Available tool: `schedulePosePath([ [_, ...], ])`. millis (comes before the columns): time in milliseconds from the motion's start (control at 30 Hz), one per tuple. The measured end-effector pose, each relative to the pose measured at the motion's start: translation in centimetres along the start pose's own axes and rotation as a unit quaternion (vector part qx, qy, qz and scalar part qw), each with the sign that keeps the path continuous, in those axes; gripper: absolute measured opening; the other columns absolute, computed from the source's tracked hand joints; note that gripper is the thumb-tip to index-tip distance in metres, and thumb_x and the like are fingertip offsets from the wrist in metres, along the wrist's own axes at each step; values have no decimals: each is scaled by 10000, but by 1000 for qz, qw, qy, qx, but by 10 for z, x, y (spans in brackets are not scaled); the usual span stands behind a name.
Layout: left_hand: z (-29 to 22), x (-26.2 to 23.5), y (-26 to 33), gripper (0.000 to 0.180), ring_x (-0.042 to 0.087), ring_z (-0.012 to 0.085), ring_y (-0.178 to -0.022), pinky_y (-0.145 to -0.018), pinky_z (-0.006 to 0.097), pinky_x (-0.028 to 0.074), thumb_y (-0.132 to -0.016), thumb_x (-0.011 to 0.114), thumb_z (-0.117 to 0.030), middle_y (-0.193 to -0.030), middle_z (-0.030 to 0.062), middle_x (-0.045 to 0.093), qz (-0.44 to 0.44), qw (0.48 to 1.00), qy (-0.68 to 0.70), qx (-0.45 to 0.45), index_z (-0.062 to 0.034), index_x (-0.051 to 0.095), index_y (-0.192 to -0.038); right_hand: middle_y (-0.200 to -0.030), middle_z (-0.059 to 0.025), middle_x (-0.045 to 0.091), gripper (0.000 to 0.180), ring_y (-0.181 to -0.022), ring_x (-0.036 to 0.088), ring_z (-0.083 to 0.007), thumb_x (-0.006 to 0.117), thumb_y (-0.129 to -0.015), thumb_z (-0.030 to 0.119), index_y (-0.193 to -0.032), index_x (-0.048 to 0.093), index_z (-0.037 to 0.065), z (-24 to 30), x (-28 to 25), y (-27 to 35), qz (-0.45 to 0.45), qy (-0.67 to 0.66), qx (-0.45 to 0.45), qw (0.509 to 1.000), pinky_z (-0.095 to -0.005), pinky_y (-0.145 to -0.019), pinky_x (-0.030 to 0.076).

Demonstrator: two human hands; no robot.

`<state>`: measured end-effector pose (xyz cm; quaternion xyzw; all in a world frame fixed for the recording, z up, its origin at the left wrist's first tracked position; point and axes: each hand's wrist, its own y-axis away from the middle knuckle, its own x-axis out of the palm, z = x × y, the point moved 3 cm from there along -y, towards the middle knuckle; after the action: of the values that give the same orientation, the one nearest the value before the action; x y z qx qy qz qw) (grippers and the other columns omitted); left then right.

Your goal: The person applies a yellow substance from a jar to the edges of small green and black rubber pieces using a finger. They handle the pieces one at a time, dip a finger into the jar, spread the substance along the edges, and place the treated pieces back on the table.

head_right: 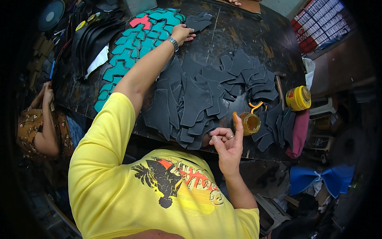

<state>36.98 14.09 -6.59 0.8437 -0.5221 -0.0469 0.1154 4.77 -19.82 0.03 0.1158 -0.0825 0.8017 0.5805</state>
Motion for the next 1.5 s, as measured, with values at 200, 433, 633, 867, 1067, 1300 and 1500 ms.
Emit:
schedulePosePath([
  [200,1,1,4,603,728,255,-749,-567,323,602,-887,643,9,-1079,200,664,-11,998,60,-18,38,368,-1423,-1034,-123,607,815,-885,599,-105,607,-923,-39,-1571,130,88,-4,-1,0,2,9,6,1000,-246,-790,523],
  [433,-2,-2,7,327,726,279,-806,-625,323,626,-933,604,-5,-1093,192,642,40,994,84,-61,56,482,-1230,-1024,-113,607,807,-883,598,-103,615,-927,-30,-1570,141,87,-3,-1,1,1,12,5,1000,-243,-788,519],
  [633,2,1,6,153,713,266,-919,-768,318,640,-939,603,6,-1017,148,632,32,991,124,-25,68,531,-1058,-1022,-108,608,804,-886,598,-102,616,-926,-31,-1569,149,89,-3,-2,2,3,16,7,1000,-242,-789,518],
  [867,-1,5,5,374,719,320,-882,-725,363,648,-911,630,27,-1083,195,606,-8,992,122,-12,54,426,-1223,-1013,-99,614,727,-880,590,-97,618,-929,-26,-1544,237,56,-4,-3,3,12,33,15,999,-242,-784,511],
  [1067,-2,12,2,523,718,310,-682,-581,371,635,-866,662,26,-1037,250,642,-36,996,72,26,65,371,-1299,-1000,-94,619,702,-870,587,-97,617,-934,-19,-1534,257,46,-4,-4,4,5,41,12,999,-242,-778,508],
  [1300,-1,12,-11,409,726,339,-863,-674,353,653,-921,625,2,-1089,228,622,2,993,120,-12,85,405,-1256,-997,-95,620,693,-868,585,-97,615,-939,-14,-1531,261,41,-4,-8,5,-4,41,12,999,-241,-776,506],
  [1500,-1,11,-4,360,724,340,-872,-686,345,657,-927,607,23,-1085,212,606,7,992,125,-15,113,432,-1228,-995,-96,620,682,-864,586,-97,614,-942,-10,-1527,268,36,-6,-10,5,-5,38,16,999,-240,-772,503],
])
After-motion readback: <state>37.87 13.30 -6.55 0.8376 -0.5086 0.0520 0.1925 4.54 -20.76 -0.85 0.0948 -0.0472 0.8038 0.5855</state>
